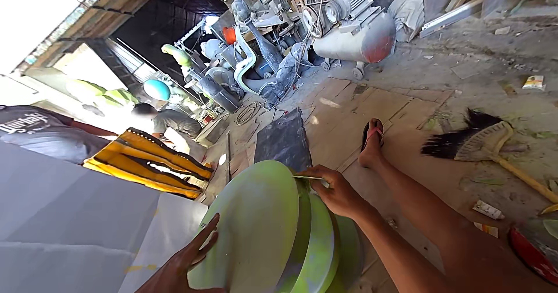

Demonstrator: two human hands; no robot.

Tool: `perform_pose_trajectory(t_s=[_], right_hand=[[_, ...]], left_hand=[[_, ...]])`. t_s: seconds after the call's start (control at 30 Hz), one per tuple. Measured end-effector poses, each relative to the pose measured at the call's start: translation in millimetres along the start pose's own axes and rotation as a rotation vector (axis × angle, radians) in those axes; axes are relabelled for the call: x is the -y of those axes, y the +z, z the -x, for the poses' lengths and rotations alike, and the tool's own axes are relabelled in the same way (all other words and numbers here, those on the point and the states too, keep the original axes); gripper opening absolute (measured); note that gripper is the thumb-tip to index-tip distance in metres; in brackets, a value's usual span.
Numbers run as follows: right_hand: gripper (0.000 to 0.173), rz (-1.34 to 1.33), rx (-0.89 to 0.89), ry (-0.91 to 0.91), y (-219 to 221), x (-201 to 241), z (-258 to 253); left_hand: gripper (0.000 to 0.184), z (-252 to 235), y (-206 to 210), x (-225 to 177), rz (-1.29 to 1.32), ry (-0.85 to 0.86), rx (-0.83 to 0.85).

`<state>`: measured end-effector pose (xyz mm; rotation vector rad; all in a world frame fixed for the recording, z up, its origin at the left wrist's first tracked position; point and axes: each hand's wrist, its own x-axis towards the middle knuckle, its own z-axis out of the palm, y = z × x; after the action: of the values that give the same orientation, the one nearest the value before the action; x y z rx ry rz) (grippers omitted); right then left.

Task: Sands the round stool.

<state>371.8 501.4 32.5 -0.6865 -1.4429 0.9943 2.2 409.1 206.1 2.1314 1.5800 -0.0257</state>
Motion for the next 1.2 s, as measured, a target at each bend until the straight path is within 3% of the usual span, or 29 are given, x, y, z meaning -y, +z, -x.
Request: perform_pose_trajectory(t_s=[0.27,0.6,0.73,0.87,1.0,1.2], right_hand=[[0.037,0.068,-0.002,0.055,11.2,33.5,52.7],[0.051,0.207,-0.322,-0.035,107.5,68.7,146.8],[0.047,0.191,-0.372,-0.065,127.1,69.3,162.5],[0.037,0.051,-0.409,-0.124,97.8,66.4,151.1],[0.032,0.064,-0.510,-0.039,48.3,54.7,101.0],[0.031,0.092,-0.296,-0.033,16.7,27.8,22.6]], left_hand=[[0.147,-5.0,2.7,-5.8,-0.024,-0.042,-0.062],[0.147,-7.3,-0.1,-15.9,-0.026,-0.131,-0.036],[0.149,-8.0,0.0,-17.3,-0.026,-0.154,-0.027],[0.148,-5.2,1.5,-14.0,-0.012,-0.146,-0.028],[0.149,-4.8,2.6,-12.7,0.011,-0.159,-0.032],[0.147,-4.9,2.8,-9.1,0.016,-0.132,-0.039]])
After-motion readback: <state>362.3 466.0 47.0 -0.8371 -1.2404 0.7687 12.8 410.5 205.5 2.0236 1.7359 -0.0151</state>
